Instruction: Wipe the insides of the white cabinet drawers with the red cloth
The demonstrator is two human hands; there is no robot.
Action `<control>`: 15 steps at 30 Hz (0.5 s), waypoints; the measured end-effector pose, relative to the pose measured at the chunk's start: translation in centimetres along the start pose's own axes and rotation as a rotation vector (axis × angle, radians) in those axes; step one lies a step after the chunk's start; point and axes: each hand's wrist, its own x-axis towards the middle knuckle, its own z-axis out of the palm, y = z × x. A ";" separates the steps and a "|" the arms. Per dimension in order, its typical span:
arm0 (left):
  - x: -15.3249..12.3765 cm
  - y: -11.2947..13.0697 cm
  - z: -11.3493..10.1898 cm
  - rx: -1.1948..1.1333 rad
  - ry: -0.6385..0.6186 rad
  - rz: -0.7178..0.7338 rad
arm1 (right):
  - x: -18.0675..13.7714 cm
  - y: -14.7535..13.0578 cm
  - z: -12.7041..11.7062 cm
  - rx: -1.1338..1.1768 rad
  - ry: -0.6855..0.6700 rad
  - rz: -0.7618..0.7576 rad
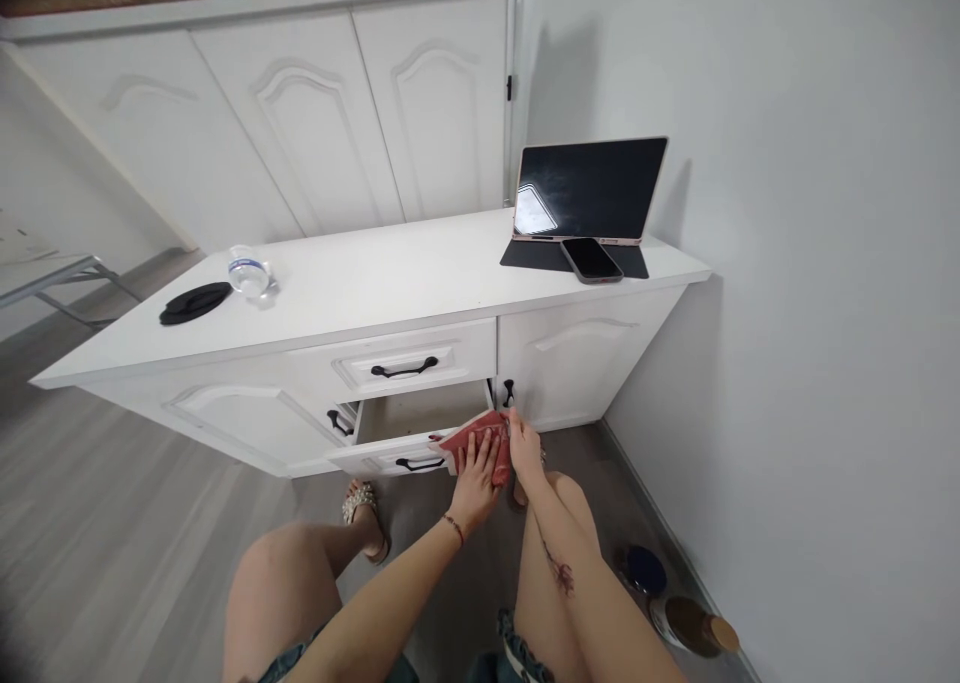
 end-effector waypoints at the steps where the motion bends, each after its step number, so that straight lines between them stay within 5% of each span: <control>1: -0.1 -0.4 0.3 0.023 -0.017 0.030 | 0.0 -0.1 0.0 -0.001 0.000 -0.002; 15: 0.2 -4.8 3.8 0.159 -0.164 0.243 | 0.1 -0.2 0.1 -0.053 0.011 0.006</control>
